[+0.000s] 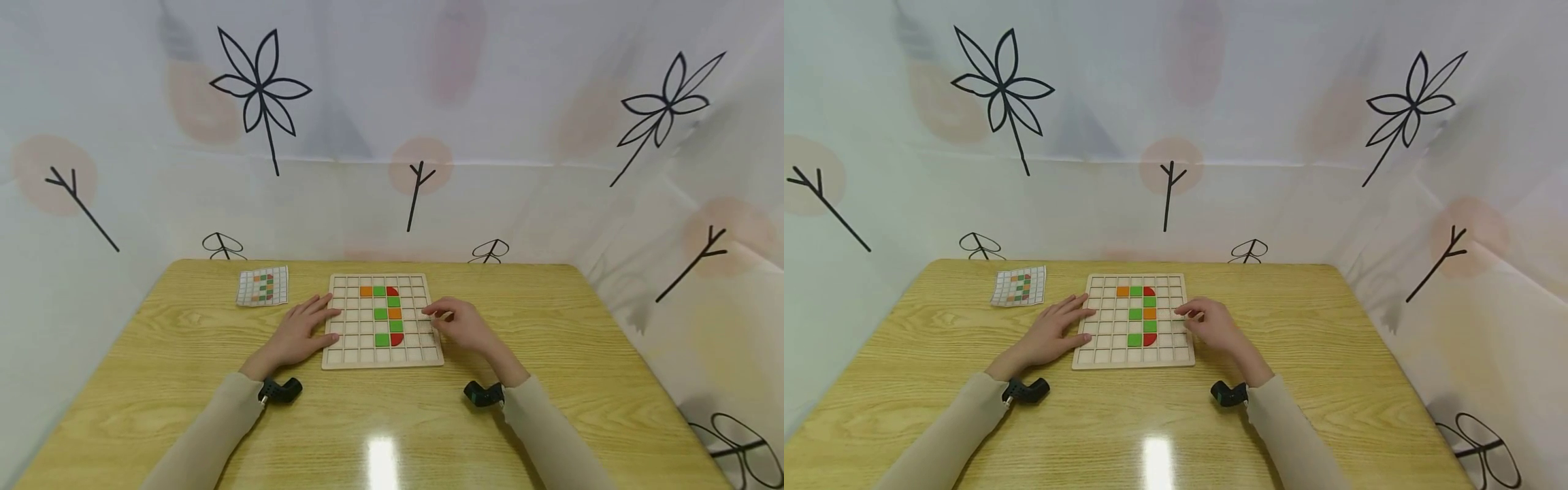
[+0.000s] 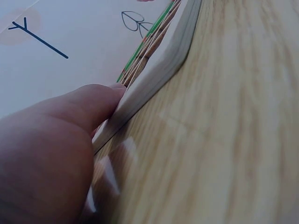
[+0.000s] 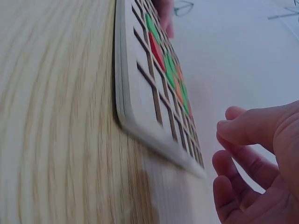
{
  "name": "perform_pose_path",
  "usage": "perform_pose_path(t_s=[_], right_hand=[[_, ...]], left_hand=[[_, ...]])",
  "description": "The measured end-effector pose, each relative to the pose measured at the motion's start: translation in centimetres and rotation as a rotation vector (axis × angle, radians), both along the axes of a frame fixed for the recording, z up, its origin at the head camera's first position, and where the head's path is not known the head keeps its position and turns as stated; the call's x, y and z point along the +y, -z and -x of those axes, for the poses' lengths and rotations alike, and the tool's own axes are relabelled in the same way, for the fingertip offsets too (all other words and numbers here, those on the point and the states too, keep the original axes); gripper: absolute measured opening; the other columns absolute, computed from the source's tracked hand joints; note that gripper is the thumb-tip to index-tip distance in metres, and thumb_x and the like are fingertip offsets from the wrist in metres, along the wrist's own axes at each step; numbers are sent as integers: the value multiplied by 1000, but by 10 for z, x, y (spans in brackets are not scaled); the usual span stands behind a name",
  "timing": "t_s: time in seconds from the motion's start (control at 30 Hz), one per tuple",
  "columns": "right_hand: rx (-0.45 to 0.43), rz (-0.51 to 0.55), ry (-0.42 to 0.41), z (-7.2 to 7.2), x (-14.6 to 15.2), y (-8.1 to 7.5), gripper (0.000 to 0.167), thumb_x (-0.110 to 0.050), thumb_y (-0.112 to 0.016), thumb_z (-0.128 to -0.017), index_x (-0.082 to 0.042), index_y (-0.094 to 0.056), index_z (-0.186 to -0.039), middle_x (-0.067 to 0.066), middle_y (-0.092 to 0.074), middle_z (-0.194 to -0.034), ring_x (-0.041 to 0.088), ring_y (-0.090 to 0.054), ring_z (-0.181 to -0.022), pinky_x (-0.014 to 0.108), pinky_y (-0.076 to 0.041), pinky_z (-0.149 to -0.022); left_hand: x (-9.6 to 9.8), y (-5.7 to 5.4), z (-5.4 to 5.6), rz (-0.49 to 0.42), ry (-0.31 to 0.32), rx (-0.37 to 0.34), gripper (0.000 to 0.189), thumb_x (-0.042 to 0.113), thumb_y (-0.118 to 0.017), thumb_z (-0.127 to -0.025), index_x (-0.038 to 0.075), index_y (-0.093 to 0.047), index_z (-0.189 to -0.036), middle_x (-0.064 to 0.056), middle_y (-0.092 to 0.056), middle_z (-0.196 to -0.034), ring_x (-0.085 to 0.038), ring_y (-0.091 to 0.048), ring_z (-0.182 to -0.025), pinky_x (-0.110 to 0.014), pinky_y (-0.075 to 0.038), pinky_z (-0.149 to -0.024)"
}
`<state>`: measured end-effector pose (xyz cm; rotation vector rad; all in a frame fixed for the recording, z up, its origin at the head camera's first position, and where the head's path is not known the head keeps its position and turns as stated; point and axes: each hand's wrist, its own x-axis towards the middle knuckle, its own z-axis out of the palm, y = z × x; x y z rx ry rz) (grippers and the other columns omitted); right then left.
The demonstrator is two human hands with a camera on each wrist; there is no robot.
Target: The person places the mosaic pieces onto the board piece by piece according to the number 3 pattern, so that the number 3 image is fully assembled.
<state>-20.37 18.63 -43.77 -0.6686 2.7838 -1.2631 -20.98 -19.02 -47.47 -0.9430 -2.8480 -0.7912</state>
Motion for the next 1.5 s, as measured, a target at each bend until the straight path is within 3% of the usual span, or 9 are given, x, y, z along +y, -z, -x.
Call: perform_pose_path(t_s=[0.2,0.5,0.7,1.0,1.1,1.23,1.37,1.5], right_hand=[[-19,-11,89,-1,35,2,23,-3,-65,-95,-4,-72,-117,10,-66,-116,28,-61,-100,38,-54,-76],[-88,-21,186,-3,80,10,26,-9,-65,-97,-3,-69,-123,16,-64,-123,33,-61,-105,42,-52,-78],[-191,61,215,1,103,20,34,-15,-62,-100,-1,-64,-131,18,-62,-130,35,-56,-120,45,-46,-96],[-309,231,128,5,120,23,41,-12,-67,-97,3,-59,-134,21,-58,-135,13,-56,-114,17,-46,-89],[-335,249,103,3,120,23,44,-9,-70,-93,1,-60,-135,20,-57,-137,14,-54,-115,18,-44,-90],[-342,222,56,0,114,20,46,-8,-74,-90,-1,-62,-134,18,-56,-139,27,-51,-123,21,-46,-89],[-313,142,22,0,108,19,45,-8,-73,-91,-3,-62,-134,16,-57,-139,34,-46,-131,22,-44,-94],[-278,58,32,1,103,18,42,-8,-71,-92,-5,-64,-133,16,-57,-139,34,-48,-129,35,-43,-97]], left_hand=[[-1,1,0,-4,1,-9,57,46,-60,-98,16,-53,-146,-9,-25,-163,-35,-17,-150,-66,-14,-112],[0,1,-1,-2,1,-7,57,45,-61,-98,15,-53,-146,-10,-25,-163,-36,-17,-149,-67,-15,-112],[0,1,-1,-4,0,-15,57,46,-61,-98,16,-53,-146,-9,-25,-163,-35,-17,-150,-66,-15,-112],[1,1,-3,-9,-2,-7,57,45,-61,-98,15,-54,-145,-11,-26,-162,-36,-18,-149,-66,-16,-112],[1,1,-3,-6,0,-3,57,45,-61,-98,14,-54,-145,-11,-26,-163,-37,-18,-149,-67,-17,-112],[0,0,-2,-9,5,-6,57,46,-60,-98,15,-53,-146,-10,-25,-163,-36,-17,-149,-67,-16,-112],[0,0,0,-6,1,-2,57,47,-59,-98,16,-53,-146,-10,-25,-163,-37,-17,-149,-67,-14,-112],[0,0,0,-7,-2,-5,57,46,-60,-98,16,-53,-146,-10,-26,-163,-37,-18,-149,-67,-14,-112]])
